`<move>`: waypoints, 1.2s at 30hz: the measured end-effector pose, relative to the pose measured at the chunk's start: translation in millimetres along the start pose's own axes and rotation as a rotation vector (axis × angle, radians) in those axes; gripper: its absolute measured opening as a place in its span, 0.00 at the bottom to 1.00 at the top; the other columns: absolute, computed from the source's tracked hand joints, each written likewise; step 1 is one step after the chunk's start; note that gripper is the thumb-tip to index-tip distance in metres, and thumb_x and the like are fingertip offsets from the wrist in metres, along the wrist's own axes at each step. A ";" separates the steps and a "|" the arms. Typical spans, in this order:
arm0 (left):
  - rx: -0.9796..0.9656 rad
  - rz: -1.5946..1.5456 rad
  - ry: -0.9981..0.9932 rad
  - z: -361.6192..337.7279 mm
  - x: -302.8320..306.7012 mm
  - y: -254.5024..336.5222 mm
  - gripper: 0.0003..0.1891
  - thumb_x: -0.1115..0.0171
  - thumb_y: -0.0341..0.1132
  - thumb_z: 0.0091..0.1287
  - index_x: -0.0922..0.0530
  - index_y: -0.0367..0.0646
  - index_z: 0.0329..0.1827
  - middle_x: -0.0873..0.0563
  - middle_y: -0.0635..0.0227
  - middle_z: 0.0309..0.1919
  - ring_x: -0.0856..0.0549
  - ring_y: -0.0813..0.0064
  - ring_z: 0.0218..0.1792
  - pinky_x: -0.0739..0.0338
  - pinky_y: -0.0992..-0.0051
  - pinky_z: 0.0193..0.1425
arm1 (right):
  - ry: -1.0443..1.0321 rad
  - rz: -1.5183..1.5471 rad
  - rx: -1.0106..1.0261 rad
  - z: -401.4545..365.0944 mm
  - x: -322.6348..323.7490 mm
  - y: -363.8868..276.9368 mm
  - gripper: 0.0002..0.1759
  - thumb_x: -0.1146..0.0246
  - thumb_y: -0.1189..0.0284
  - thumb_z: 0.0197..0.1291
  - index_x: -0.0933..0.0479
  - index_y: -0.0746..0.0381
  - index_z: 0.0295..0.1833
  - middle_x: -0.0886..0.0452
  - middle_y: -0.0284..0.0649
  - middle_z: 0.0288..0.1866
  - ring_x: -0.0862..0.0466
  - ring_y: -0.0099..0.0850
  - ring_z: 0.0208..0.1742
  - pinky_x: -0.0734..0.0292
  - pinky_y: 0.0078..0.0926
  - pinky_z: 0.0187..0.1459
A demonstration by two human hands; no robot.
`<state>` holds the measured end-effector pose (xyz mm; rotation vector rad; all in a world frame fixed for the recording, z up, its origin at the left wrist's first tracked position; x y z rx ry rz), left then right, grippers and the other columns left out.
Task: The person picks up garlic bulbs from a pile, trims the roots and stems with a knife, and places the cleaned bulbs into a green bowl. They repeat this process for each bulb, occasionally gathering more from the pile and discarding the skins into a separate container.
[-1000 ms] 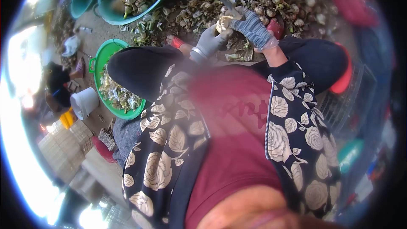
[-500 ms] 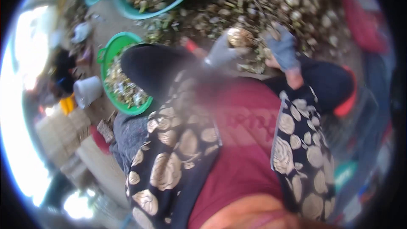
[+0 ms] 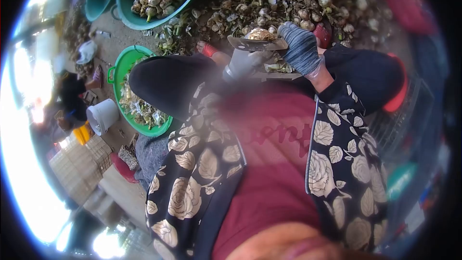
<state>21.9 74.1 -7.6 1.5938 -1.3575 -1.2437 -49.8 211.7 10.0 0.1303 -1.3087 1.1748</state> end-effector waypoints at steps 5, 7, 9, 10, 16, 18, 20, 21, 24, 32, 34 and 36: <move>-0.276 0.225 -0.111 6.7 -0.6 27.2 0.17 0.39 0.31 0.54 0.25 0.36 0.47 0.19 0.67 0.39 0.20 0.75 0.38 0.25 0.75 0.44 | -0.045 0.054 0.004 -1.0 3.5 -5.9 0.23 0.34 0.67 0.41 0.25 0.65 0.46 0.21 0.45 0.41 0.20 0.42 0.42 0.25 0.37 0.45; -0.467 0.508 -0.193 7.3 -3.7 33.9 0.17 0.38 0.31 0.54 0.26 0.36 0.46 0.19 0.67 0.39 0.20 0.75 0.39 0.24 0.75 0.44 | -0.103 0.043 -0.041 -5.0 1.8 -6.4 0.24 0.34 0.67 0.41 0.25 0.65 0.47 0.21 0.45 0.41 0.20 0.41 0.44 0.26 0.37 0.46; -0.256 0.363 -0.090 9.2 -3.5 25.8 0.16 0.37 0.31 0.55 0.26 0.37 0.46 0.19 0.66 0.39 0.20 0.75 0.39 0.24 0.74 0.44 | -0.135 0.065 -0.071 1.0 7.3 -11.7 0.24 0.34 0.67 0.41 0.25 0.64 0.47 0.21 0.45 0.41 0.20 0.40 0.44 0.25 0.36 0.46; -0.210 0.287 -0.053 7.5 -3.7 23.3 0.16 0.37 0.31 0.55 0.26 0.37 0.46 0.19 0.65 0.39 0.19 0.74 0.38 0.24 0.74 0.44 | -0.107 0.030 -0.026 0.4 4.5 -9.7 0.25 0.34 0.67 0.41 0.25 0.64 0.48 0.21 0.46 0.40 0.20 0.41 0.42 0.25 0.35 0.43; -0.026 -0.274 -0.135 -2.3 3.6 -13.7 0.14 0.40 0.31 0.58 0.26 0.40 0.47 0.19 0.63 0.40 0.19 0.71 0.38 0.23 0.71 0.45 | -0.137 0.094 -0.250 -5.8 -8.1 5.8 0.12 0.36 0.68 0.46 0.25 0.65 0.34 0.20 0.44 0.33 0.19 0.42 0.35 0.25 0.34 0.36; -0.006 -0.263 -0.158 -16.9 -12.1 2.2 0.17 0.43 0.37 0.61 0.28 0.39 0.50 0.21 0.63 0.40 0.20 0.70 0.37 0.23 0.71 0.45 | -0.098 0.182 -0.557 -19.4 -28.8 49.7 0.11 0.37 0.68 0.49 0.25 0.66 0.33 0.20 0.46 0.31 0.20 0.41 0.34 0.25 0.32 0.36; -0.012 -0.158 -0.105 -27.8 -23.5 19.9 0.20 0.47 0.44 0.64 0.30 0.38 0.52 0.22 0.63 0.40 0.21 0.70 0.36 0.22 0.71 0.46 | 0.106 0.284 -0.682 -35.7 -42.1 88.2 0.14 0.37 0.67 0.52 0.24 0.68 0.37 0.19 0.45 0.30 0.20 0.35 0.32 0.25 0.28 0.37; -0.023 -0.205 -0.024 -23.8 -15.5 18.5 0.24 0.43 0.46 0.62 0.31 0.37 0.54 0.22 0.64 0.39 0.20 0.73 0.38 0.23 0.74 0.46 | 0.229 0.280 -0.563 -32.3 -33.4 83.3 0.16 0.36 0.66 0.53 0.24 0.69 0.40 0.19 0.43 0.30 0.21 0.30 0.30 0.26 0.25 0.38; -0.151 -0.555 0.020 -16.6 5.5 17.6 0.28 0.34 0.43 0.56 0.31 0.35 0.54 0.21 0.66 0.40 0.20 0.78 0.41 0.25 0.82 0.45 | 0.270 0.523 -0.708 -33.0 -39.8 92.4 0.17 0.35 0.66 0.53 0.24 0.70 0.41 0.20 0.39 0.29 0.23 0.25 0.29 0.27 0.22 0.37; -0.747 1.320 -0.019 -17.2 -17.0 60.8 0.16 0.40 0.28 0.45 0.24 0.44 0.40 0.21 0.63 0.45 0.22 0.61 0.46 0.28 0.63 0.50 | -0.053 0.507 -0.676 3.8 -4.0 52.3 0.18 0.35 0.66 0.52 0.24 0.67 0.45 0.18 0.42 0.33 0.20 0.29 0.31 0.26 0.24 0.36; -0.773 1.486 -0.265 -17.2 -24.5 52.1 0.11 0.41 0.30 0.48 0.22 0.46 0.37 0.21 0.65 0.43 0.22 0.64 0.46 0.29 0.66 0.49 | -0.250 0.291 -0.444 31.4 16.6 11.6 0.17 0.35 0.66 0.50 0.24 0.66 0.43 0.18 0.44 0.34 0.19 0.36 0.34 0.24 0.28 0.38; -0.805 1.705 -0.457 -13.4 -31.8 38.6 0.07 0.42 0.35 0.50 0.20 0.48 0.31 0.22 0.68 0.39 0.22 0.68 0.44 0.29 0.70 0.48 | -0.141 0.142 -0.088 37.2 11.5 -0.6 0.13 0.37 0.65 0.50 0.24 0.63 0.38 0.20 0.48 0.34 0.19 0.46 0.38 0.24 0.39 0.39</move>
Point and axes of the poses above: each hand's wrist, its own z-axis towards the middle knuckle, its own x-axis out of the back of the hand, y = z × x, the point moved 4 cm from there along z, towards the middle knuckle
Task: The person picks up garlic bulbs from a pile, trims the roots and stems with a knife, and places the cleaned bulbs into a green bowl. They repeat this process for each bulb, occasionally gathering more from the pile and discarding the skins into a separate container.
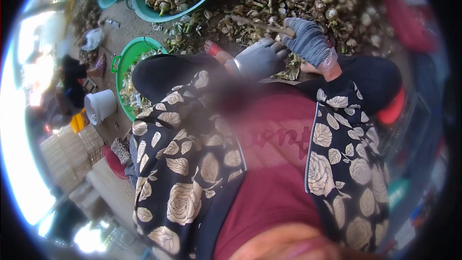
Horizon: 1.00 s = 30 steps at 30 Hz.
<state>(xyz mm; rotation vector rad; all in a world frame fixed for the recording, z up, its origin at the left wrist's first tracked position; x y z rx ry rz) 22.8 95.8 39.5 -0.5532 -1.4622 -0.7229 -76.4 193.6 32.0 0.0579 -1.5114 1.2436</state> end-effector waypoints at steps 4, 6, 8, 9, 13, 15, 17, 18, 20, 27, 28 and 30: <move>-0.188 0.178 -0.233 1.0 -21.2 -1.7 0.07 0.42 0.36 0.49 0.20 0.49 0.30 0.23 0.73 0.33 0.23 0.71 0.39 0.29 0.73 0.46 | -0.402 -0.252 -0.123 12.4 -12.5 -3.5 0.14 0.41 0.64 0.51 0.25 0.61 0.40 0.20 0.48 0.37 0.19 0.45 0.40 0.25 0.40 0.42; -0.136 0.275 -0.262 -6.9 -28.0 -27.7 0.07 0.41 0.37 0.51 0.19 0.48 0.30 0.23 0.73 0.33 0.23 0.71 0.39 0.28 0.72 0.46 | -0.377 -0.213 -0.312 1.8 -17.5 48.2 0.14 0.42 0.64 0.53 0.24 0.62 0.39 0.20 0.47 0.34 0.20 0.41 0.37 0.25 0.36 0.39; 0.009 0.301 -0.388 -21.2 -12.1 -79.8 0.08 0.39 0.38 0.52 0.19 0.46 0.31 0.22 0.72 0.35 0.22 0.72 0.41 0.27 0.71 0.45 | -0.167 -0.173 -0.491 -19.0 -4.0 112.5 0.11 0.40 0.65 0.52 0.24 0.62 0.36 0.21 0.42 0.28 0.21 0.36 0.30 0.25 0.31 0.34; 0.205 0.322 -0.299 -33.6 -14.6 -124.0 0.05 0.39 0.35 0.53 0.19 0.48 0.31 0.23 0.70 0.37 0.22 0.70 0.42 0.27 0.69 0.47 | -0.035 -0.090 -0.586 -30.2 3.6 138.1 0.10 0.38 0.65 0.52 0.23 0.62 0.34 0.21 0.40 0.25 0.22 0.34 0.27 0.26 0.29 0.31; 0.725 0.412 -0.248 -72.3 19.8 -212.4 0.14 0.34 0.38 0.49 0.20 0.51 0.40 0.22 0.66 0.45 0.23 0.62 0.50 0.34 0.61 0.56 | 0.575 0.703 -1.141 -62.3 39.0 127.7 0.08 0.36 0.70 0.55 0.25 0.59 0.27 0.25 0.34 0.19 0.31 0.20 0.13 0.38 0.18 0.13; 0.756 0.263 -0.266 -52.4 -8.0 -191.0 0.11 0.36 0.41 0.53 0.20 0.50 0.37 0.17 0.66 0.35 0.18 0.62 0.39 0.26 0.64 0.44 | 0.800 0.947 -1.148 -72.4 48.6 111.6 0.08 0.34 0.71 0.54 0.25 0.59 0.28 0.26 0.33 0.20 0.31 0.20 0.13 0.39 0.19 0.12; 0.719 -0.444 -0.164 -37.4 -78.2 -162.3 0.11 0.38 0.40 0.57 0.19 0.46 0.39 0.15 0.63 0.33 0.16 0.65 0.37 0.23 0.67 0.40 | 0.899 1.075 -1.142 -73.8 47.4 106.9 0.07 0.35 0.71 0.54 0.25 0.59 0.28 0.26 0.32 0.20 0.31 0.20 0.13 0.39 0.19 0.13; 0.816 -0.825 -0.108 -18.1 -103.9 -134.2 0.13 0.37 0.41 0.57 0.20 0.42 0.39 0.15 0.61 0.31 0.16 0.69 0.30 0.22 0.70 0.37 | 0.918 1.107 -1.140 -73.4 47.1 105.3 0.07 0.35 0.71 0.54 0.26 0.59 0.28 0.26 0.32 0.20 0.31 0.20 0.13 0.39 0.19 0.13; 1.164 -1.471 -0.336 15.5 -173.4 -75.2 0.16 0.41 0.39 0.58 0.23 0.39 0.45 0.17 0.64 0.29 0.19 0.75 0.23 0.23 0.76 0.28 | 0.917 1.143 -1.141 -73.6 44.7 96.4 0.07 0.35 0.71 0.54 0.26 0.59 0.28 0.26 0.32 0.21 0.31 0.20 0.13 0.38 0.19 0.13; 0.768 -0.384 -0.337 46.2 -228.5 10.7 0.23 0.36 0.39 0.51 0.33 0.43 0.47 0.24 0.55 0.43 0.19 0.56 0.43 0.24 0.61 0.41 | 0.834 1.169 -1.227 -72.1 27.0 61.9 0.07 0.35 0.72 0.54 0.26 0.60 0.28 0.25 0.31 0.21 0.31 0.20 0.13 0.38 0.19 0.14; 0.833 -0.367 -0.271 36.4 -222.8 2.0 0.22 0.35 0.38 0.51 0.33 0.43 0.46 0.24 0.56 0.42 0.20 0.56 0.41 0.24 0.61 0.40 | 0.825 1.175 -1.229 -72.9 24.6 57.1 0.07 0.35 0.72 0.54 0.26 0.60 0.28 0.25 0.31 0.21 0.31 0.20 0.13 0.38 0.19 0.14; 0.976 -0.306 -0.115 6.8 -216.1 -19.9 0.22 0.34 0.41 0.50 0.32 0.44 0.44 0.25 0.58 0.40 0.21 0.57 0.40 0.26 0.60 0.37 | 0.806 1.178 -1.244 -72.3 20.2 51.7 0.07 0.35 0.72 0.55 0.26 0.60 0.28 0.25 0.31 0.22 0.31 0.20 0.13 0.38 0.19 0.14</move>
Point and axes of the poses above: each hand's wrist, its own z-axis towards the middle knuckle, its own x-axis out of the back of the hand, y = z × x, the point moved 4 cm from there along z, towards the middle knuckle
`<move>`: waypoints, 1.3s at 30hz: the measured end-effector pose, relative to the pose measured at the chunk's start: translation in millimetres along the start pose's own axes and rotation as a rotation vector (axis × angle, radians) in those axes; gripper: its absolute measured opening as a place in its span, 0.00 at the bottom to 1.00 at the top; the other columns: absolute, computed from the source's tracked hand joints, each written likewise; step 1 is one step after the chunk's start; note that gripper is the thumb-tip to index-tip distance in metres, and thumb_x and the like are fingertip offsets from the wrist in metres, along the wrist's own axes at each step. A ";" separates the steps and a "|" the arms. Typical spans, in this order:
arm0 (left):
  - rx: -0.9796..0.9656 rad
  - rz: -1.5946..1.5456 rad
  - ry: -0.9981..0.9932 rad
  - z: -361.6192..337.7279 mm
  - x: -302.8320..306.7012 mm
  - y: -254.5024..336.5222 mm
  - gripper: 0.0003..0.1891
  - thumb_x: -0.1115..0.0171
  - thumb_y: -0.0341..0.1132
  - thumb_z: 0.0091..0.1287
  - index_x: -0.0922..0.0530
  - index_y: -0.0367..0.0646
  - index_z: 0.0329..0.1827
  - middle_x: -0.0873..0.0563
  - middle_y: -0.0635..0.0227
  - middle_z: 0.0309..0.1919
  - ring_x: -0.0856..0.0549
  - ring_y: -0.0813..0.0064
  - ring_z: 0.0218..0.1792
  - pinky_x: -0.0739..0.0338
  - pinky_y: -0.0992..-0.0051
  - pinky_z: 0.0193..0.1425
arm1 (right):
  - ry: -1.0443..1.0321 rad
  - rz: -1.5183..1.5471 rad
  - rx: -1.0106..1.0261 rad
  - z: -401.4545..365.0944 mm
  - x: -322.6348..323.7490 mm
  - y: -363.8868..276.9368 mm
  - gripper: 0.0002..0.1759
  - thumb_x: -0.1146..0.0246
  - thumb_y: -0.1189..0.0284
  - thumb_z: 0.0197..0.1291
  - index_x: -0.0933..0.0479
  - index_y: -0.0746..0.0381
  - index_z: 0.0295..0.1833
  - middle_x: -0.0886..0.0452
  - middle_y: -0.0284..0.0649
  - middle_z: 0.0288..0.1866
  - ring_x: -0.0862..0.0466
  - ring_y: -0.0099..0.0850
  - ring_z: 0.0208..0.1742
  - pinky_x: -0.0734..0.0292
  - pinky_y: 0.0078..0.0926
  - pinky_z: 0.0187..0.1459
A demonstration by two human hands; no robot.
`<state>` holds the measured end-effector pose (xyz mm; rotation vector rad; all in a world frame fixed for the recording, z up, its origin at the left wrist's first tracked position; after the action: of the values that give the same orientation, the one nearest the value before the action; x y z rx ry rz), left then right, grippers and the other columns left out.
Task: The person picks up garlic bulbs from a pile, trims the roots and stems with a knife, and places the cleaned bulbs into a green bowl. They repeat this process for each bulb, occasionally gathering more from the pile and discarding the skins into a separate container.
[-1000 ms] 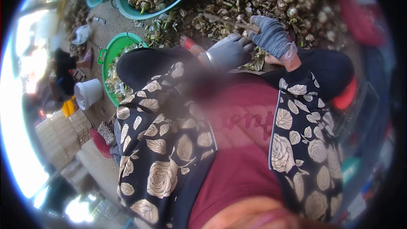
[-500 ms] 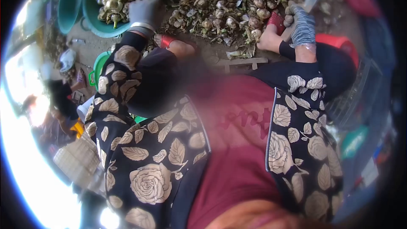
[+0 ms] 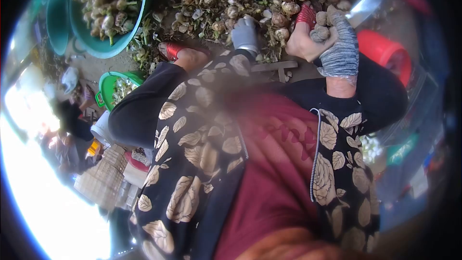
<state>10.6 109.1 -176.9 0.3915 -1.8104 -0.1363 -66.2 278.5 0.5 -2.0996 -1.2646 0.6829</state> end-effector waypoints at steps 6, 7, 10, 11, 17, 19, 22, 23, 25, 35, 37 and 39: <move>0.167 0.152 -0.107 8.4 -10.1 -19.2 0.35 0.28 0.53 0.42 0.30 0.43 0.49 0.25 0.57 0.45 0.24 0.58 0.48 0.31 0.61 0.51 | -0.042 -0.035 -0.012 -10.5 -7.6 7.3 0.07 0.35 0.72 0.55 0.26 0.60 0.29 0.25 0.30 0.22 0.31 0.20 0.14 0.37 0.19 0.15; 0.276 0.107 -0.151 14.6 -10.5 -13.5 0.34 0.28 0.53 0.43 0.28 0.43 0.49 0.24 0.58 0.46 0.24 0.57 0.50 0.32 0.62 0.54 | -0.049 -0.047 -0.010 -10.6 -8.3 9.4 0.07 0.35 0.72 0.55 0.26 0.60 0.29 0.25 0.30 0.22 0.31 0.20 0.14 0.37 0.19 0.15; 0.342 -0.021 -0.221 27.8 -8.1 -7.1 0.31 0.30 0.49 0.43 0.26 0.41 0.48 0.22 0.56 0.48 0.24 0.55 0.51 0.32 0.61 0.54 | -0.085 -0.098 0.000 -13.1 -10.1 11.3 0.07 0.35 0.72 0.55 0.26 0.60 0.29 0.25 0.30 0.23 0.30 0.21 0.14 0.37 0.19 0.16; 0.310 -0.133 -0.220 29.2 -2.9 -8.5 0.30 0.31 0.49 0.43 0.26 0.40 0.47 0.21 0.55 0.47 0.24 0.54 0.50 0.32 0.61 0.54 | -0.101 -0.128 0.008 -12.3 -10.5 11.8 0.07 0.35 0.72 0.55 0.26 0.60 0.29 0.25 0.30 0.23 0.30 0.21 0.14 0.37 0.19 0.16; 0.077 -1.327 -0.425 14.6 36.3 -19.9 0.34 0.37 0.29 0.54 0.43 0.37 0.63 0.23 0.70 0.37 0.24 0.81 0.32 0.27 0.83 0.37 | -0.367 -0.882 0.435 1.0 -10.8 21.7 0.06 0.37 0.71 0.54 0.25 0.62 0.31 0.23 0.37 0.24 0.24 0.31 0.20 0.28 0.29 0.25; 0.076 -1.508 -0.398 -4.6 98.5 -0.2 0.32 0.37 0.29 0.55 0.41 0.38 0.63 0.22 0.71 0.39 0.24 0.81 0.34 0.28 0.82 0.39 | -0.365 -1.202 0.568 -10.1 -22.3 21.9 0.08 0.38 0.70 0.52 0.24 0.64 0.34 0.20 0.45 0.26 0.19 0.38 0.27 0.24 0.34 0.32; 0.036 -1.475 -0.426 -19.0 142.3 5.7 0.24 0.34 0.26 0.54 0.31 0.38 0.54 0.21 0.66 0.46 0.22 0.77 0.42 0.25 0.77 0.46 | -0.525 -1.332 0.889 -31.0 -42.1 17.4 0.12 0.36 0.69 0.47 0.25 0.62 0.37 0.22 0.46 0.31 0.20 0.43 0.33 0.25 0.39 0.34; 0.039 -1.551 -0.386 -23.4 146.6 7.2 0.24 0.34 0.26 0.54 0.31 0.38 0.54 0.21 0.66 0.45 0.22 0.77 0.42 0.25 0.77 0.46 | -0.574 -1.380 0.956 -34.1 -45.5 20.1 0.12 0.35 0.69 0.46 0.25 0.61 0.37 0.23 0.45 0.31 0.20 0.42 0.34 0.26 0.39 0.35; 0.037 -1.705 -0.304 -34.3 154.8 14.8 0.24 0.33 0.27 0.54 0.30 0.38 0.53 0.21 0.66 0.44 0.21 0.77 0.41 0.25 0.77 0.46 | -0.611 -1.363 1.022 -38.4 -49.9 23.3 0.16 0.35 0.71 0.42 0.25 0.62 0.40 0.23 0.44 0.33 0.20 0.42 0.37 0.25 0.38 0.38; -0.270 -1.226 -0.028 -41.9 185.9 13.4 0.13 0.33 0.33 0.54 0.24 0.38 0.40 0.18 0.72 0.31 0.21 0.83 0.26 0.26 0.81 0.28 | -0.677 -1.128 1.210 -28.6 -54.6 42.8 0.19 0.32 0.72 0.39 0.25 0.66 0.40 0.22 0.49 0.37 0.21 0.45 0.42 0.26 0.37 0.44; -0.346 -1.045 0.004 -48.8 195.2 20.9 0.14 0.32 0.33 0.53 0.24 0.37 0.39 0.18 0.71 0.31 0.21 0.83 0.26 0.26 0.80 0.29 | -0.662 -1.042 1.276 -20.7 -47.4 48.2 0.17 0.33 0.72 0.40 0.25 0.64 0.39 0.22 0.48 0.36 0.21 0.44 0.40 0.26 0.37 0.41; -0.241 -1.221 -0.023 -56.7 199.8 22.1 0.15 0.30 0.33 0.51 0.24 0.37 0.39 0.18 0.70 0.31 0.21 0.83 0.27 0.26 0.80 0.29 | -0.708 -1.033 1.180 -16.0 -46.4 44.7 0.16 0.36 0.72 0.42 0.25 0.63 0.40 0.21 0.48 0.36 0.21 0.43 0.40 0.26 0.37 0.39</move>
<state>15.4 69.3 28.1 1.2663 -1.3205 -1.1798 -47.8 216.5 -14.1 -0.1524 -1.4717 1.2352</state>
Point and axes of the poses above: each hand's wrist, its own z-axis towards the middle knuckle, its own x-axis out of the back of the hand, y = z × x, the point moved 4 cm from there along z, towards the middle knuckle
